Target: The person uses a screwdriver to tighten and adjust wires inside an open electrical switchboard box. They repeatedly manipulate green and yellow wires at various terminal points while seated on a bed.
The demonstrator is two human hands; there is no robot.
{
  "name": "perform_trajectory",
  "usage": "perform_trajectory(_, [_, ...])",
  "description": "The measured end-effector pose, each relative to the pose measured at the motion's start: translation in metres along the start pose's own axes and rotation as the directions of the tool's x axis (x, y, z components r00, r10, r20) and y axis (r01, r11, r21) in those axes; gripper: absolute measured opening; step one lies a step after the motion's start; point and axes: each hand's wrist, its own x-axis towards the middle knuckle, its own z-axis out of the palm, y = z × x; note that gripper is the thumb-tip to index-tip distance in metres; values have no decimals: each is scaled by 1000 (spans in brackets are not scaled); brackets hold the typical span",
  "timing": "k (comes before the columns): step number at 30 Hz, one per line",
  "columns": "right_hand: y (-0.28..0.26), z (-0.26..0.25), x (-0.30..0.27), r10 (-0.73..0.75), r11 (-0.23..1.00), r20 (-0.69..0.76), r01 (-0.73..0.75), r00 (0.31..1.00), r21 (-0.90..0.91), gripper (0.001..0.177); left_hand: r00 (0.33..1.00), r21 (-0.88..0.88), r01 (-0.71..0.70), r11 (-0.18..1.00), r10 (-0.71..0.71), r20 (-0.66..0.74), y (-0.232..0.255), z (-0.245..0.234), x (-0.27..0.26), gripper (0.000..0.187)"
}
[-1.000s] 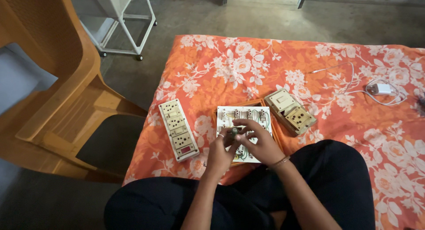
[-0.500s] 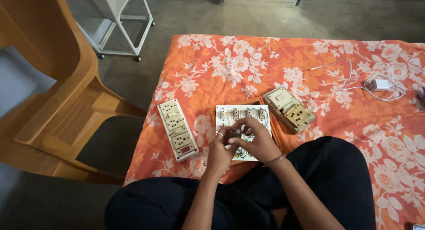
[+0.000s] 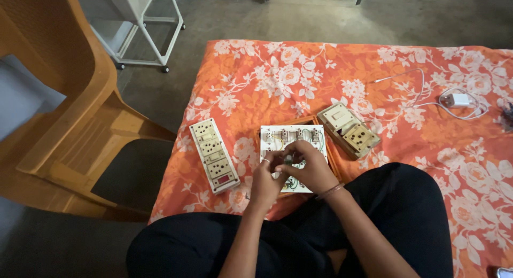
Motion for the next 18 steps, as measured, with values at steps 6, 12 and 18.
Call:
perform_trajectory(6, [5,-10,-2,-27,989,72,16,997,145,38,999,-121,-7,993,13,49,-3,4,1,33])
perform_trajectory(12, [17,-5,-2,-59,993,65,52,996,104,32,997,-73,-45,996,49,54,-7,4,-1,43])
perform_trajectory(18, [1,2,-1,6,1000,9,-6,1000,11,43,998,47,-47,998,48,-27,-9,0,2,35])
